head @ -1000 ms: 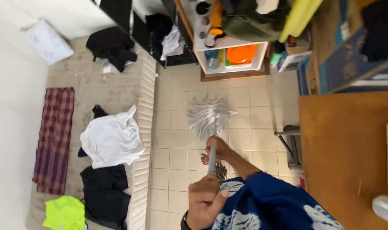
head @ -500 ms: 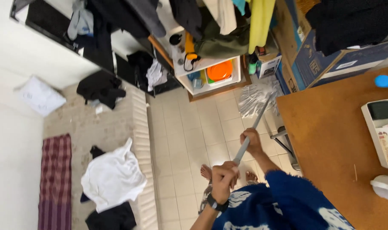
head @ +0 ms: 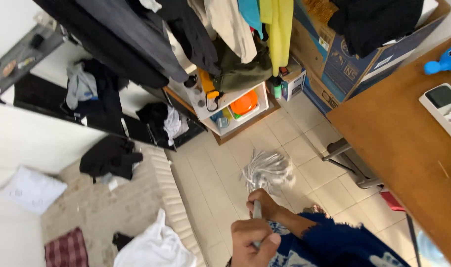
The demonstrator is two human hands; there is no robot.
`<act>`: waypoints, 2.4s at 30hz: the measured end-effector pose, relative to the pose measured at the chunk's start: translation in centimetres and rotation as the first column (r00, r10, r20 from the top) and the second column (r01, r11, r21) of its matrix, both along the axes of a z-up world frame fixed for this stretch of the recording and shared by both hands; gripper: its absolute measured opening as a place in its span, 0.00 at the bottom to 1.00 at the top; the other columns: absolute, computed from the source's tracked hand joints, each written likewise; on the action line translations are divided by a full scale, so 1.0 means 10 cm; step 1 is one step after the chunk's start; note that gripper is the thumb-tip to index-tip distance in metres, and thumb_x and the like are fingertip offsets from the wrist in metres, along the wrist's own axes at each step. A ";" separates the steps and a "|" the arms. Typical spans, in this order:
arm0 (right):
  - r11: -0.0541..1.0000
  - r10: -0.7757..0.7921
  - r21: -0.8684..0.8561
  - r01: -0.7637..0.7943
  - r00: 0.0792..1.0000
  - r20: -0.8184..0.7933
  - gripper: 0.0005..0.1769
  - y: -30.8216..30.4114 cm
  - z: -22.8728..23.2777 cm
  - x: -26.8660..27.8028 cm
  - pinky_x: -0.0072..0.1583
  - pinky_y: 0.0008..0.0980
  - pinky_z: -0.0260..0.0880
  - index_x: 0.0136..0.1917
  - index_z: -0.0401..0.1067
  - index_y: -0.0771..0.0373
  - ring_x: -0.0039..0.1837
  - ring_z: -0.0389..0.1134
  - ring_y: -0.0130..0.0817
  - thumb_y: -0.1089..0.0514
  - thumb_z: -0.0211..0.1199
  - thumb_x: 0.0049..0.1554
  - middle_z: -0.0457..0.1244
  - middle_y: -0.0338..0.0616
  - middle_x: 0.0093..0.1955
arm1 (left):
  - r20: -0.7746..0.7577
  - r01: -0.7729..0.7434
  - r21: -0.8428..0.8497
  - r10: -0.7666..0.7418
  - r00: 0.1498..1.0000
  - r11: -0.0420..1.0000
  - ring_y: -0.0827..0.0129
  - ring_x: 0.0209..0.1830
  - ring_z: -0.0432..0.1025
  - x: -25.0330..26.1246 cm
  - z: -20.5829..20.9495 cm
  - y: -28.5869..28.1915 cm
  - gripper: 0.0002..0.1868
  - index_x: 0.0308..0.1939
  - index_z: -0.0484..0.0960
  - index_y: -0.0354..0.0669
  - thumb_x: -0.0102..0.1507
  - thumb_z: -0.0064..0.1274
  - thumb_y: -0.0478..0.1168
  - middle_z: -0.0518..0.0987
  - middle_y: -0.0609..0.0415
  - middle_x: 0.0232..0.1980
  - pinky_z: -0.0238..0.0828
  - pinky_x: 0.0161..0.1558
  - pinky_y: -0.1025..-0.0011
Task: The person mops the tiled floor of a cluttered room using a white string mop. They move the mop back and forth across the floor, navigating around furniture and scattered items.
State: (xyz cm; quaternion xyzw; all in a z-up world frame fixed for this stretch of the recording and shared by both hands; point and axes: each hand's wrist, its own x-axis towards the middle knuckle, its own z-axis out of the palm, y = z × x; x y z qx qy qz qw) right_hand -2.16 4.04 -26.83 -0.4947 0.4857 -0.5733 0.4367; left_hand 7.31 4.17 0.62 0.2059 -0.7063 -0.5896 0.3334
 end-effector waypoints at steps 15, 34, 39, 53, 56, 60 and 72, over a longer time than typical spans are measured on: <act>0.830 -0.402 0.134 0.541 0.748 -0.529 0.24 -0.71 -1.12 -1.16 0.39 0.33 0.53 0.20 0.56 0.53 0.34 0.58 0.29 0.68 0.58 0.53 0.55 0.36 0.24 | -0.119 0.215 -0.022 -0.216 0.969 0.976 0.67 0.20 0.65 -0.16 -1.43 -0.91 0.25 0.13 0.68 0.40 0.65 0.55 0.30 0.65 0.57 0.14 0.74 0.48 0.61; 0.829 -0.555 -0.225 0.511 0.800 -0.228 0.28 -0.75 -0.69 -1.21 0.29 0.28 0.43 0.19 0.50 0.55 0.24 0.44 0.22 0.70 0.57 0.55 0.48 0.31 0.19 | -0.143 0.225 -0.016 -0.225 0.964 0.974 0.67 0.13 0.58 -1.36 0.18 -0.89 0.27 0.12 0.64 0.42 0.67 0.50 0.42 0.63 0.54 0.13 0.67 0.22 0.66; 0.793 -0.568 -0.173 0.584 0.607 -0.556 0.13 -0.76 -1.11 -2.01 0.35 0.26 0.73 0.27 0.71 0.53 0.30 0.69 0.29 0.70 0.58 0.46 0.66 0.34 0.27 | -0.221 0.337 -0.083 -0.347 0.911 0.938 0.67 0.13 0.53 -1.65 -0.37 -1.00 0.27 0.14 0.64 0.41 0.70 0.46 0.39 0.60 0.55 0.14 0.53 0.21 0.66; 0.233 -0.903 -0.265 0.936 0.107 -0.416 0.13 -1.91 -0.52 -0.92 0.36 0.37 0.55 0.32 0.58 0.58 0.32 0.53 0.34 0.63 0.60 0.53 0.54 0.39 0.29 | -0.158 0.620 -0.084 -0.624 0.765 0.780 0.69 0.14 0.61 -1.25 0.28 -2.66 0.20 0.14 0.64 0.43 0.61 0.48 0.34 0.66 0.56 0.15 0.61 0.22 0.71; 0.304 -0.889 -0.054 0.951 0.263 -0.374 0.24 -2.14 -0.40 -0.46 0.31 0.35 0.45 0.22 0.47 0.56 0.26 0.43 0.28 0.66 0.59 0.47 0.46 0.35 0.20 | -0.194 0.648 0.093 -0.624 0.757 0.756 0.71 0.10 0.52 -1.08 0.38 -3.00 0.23 0.09 0.60 0.44 0.57 0.50 0.34 0.58 0.57 0.11 0.58 0.21 0.71; 0.363 -0.830 0.002 0.932 0.324 -0.454 0.21 -2.21 -0.51 -0.44 0.26 0.23 0.55 0.20 0.55 0.51 0.22 0.50 0.22 0.67 0.55 0.49 0.53 0.26 0.18 | -0.182 0.697 0.136 -0.673 0.717 0.705 0.72 0.16 0.50 -0.99 0.24 -3.22 0.26 0.14 0.57 0.42 0.65 0.51 0.39 0.56 0.58 0.14 0.57 0.24 0.69; 0.042 -0.939 -0.475 0.879 -0.128 -0.319 0.08 -1.89 -1.31 -1.02 0.43 0.37 0.71 0.43 0.65 0.63 0.35 0.65 0.36 0.72 0.62 0.55 0.63 0.45 0.36 | -0.094 0.858 -0.133 -0.868 0.487 0.496 0.67 0.16 0.58 -0.86 -0.82 -3.00 0.21 0.15 0.62 0.40 0.62 0.48 0.27 0.64 0.54 0.16 0.63 0.28 0.67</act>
